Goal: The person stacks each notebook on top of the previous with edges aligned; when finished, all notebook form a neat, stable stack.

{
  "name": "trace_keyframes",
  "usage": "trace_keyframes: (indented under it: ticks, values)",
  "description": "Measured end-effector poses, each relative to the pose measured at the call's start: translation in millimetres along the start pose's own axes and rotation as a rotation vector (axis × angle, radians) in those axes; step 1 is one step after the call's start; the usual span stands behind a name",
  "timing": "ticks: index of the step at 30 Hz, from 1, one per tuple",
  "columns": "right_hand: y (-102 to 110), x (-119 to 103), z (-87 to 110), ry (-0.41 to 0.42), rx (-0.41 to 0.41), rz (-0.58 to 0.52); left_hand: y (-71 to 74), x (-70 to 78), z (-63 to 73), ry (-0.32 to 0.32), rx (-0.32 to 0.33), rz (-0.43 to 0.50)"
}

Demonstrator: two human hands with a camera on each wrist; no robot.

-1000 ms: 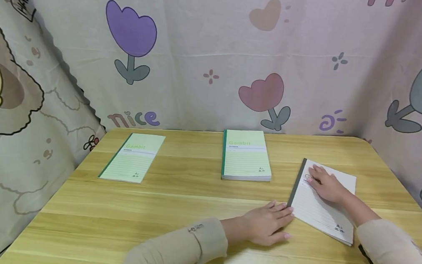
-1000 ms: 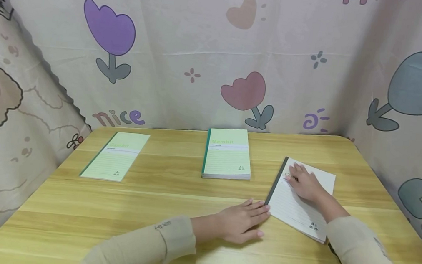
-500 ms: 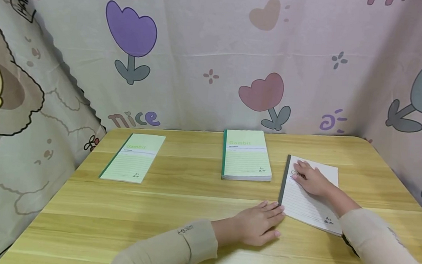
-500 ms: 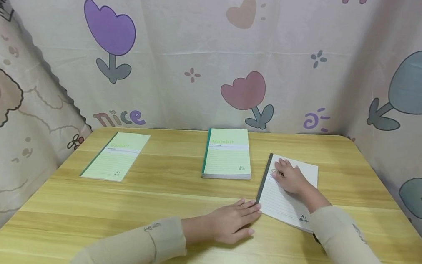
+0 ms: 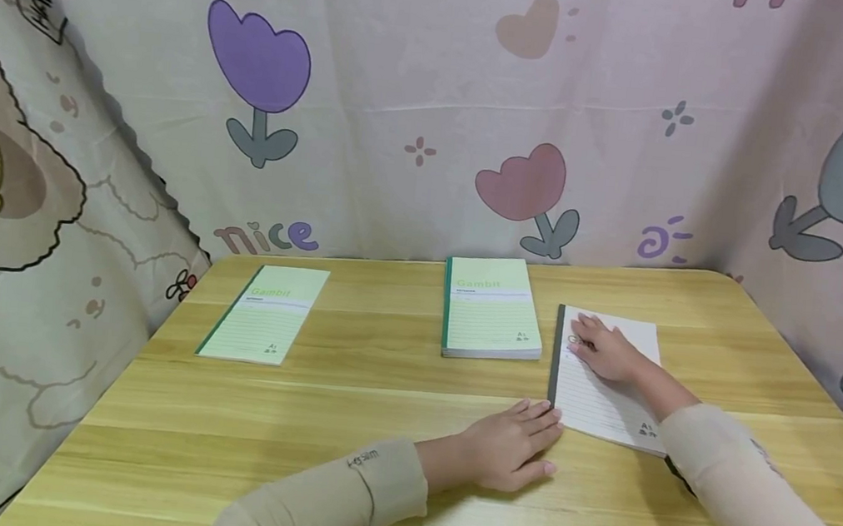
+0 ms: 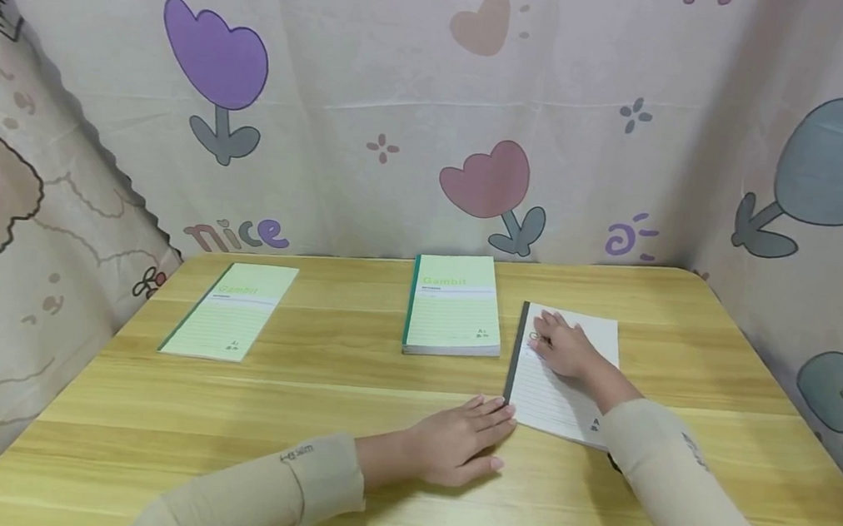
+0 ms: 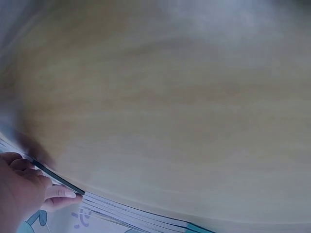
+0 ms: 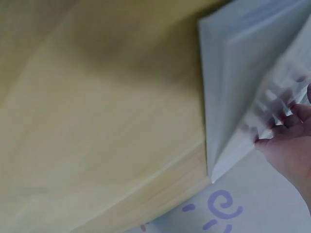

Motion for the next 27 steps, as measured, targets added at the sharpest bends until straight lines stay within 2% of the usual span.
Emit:
trace_keyframes:
  ticks: [2,5,7,9,13,15,18,22,27]
  values:
    - [2.1,-2.0,-1.4,-0.001,0.003,0.003,2.7,-1.3,-1.3,0.006,0.021,0.020]
    - [13.3,-4.5,-0.6,-0.017,0.056,-0.010,15.5,-5.0,-5.1,0.033,0.127,0.047]
    - [25.7,-4.2,3.5,-0.046,0.125,-0.028,24.8,-12.4,-7.6,0.101,0.211,0.103]
    - [41.6,-3.9,10.6,-0.062,0.230,-0.052,33.6,-22.9,-8.9,0.193,0.291,0.170]
    - [69.8,0.8,31.6,-0.086,0.443,-0.052,37.7,-46.2,-11.4,0.385,0.361,0.332]
    - [77.4,5.3,42.3,-0.105,0.503,-0.028,35.3,-54.3,-13.7,0.448,0.368,0.383]
    - [80.0,14.8,56.3,-0.160,0.510,0.017,29.8,-60.8,-17.8,0.507,0.360,0.422]
    - [76.3,29.0,73.3,-0.226,0.479,0.055,23.4,-59.9,-23.7,0.522,0.324,0.455]
    - [63.9,44.4,89.2,-0.263,0.403,0.061,18.7,-55.0,-29.2,0.540,0.273,0.463]
Point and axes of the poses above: each hand's wrist, its own z-axis away from the middle knuckle, its own y-axis out of the back of the hand, x = y × z, the point moved 10 cm from there along -z, towards the middle knuckle, and after that the axes turned 5 degrees about x, right-handed, at the moved point
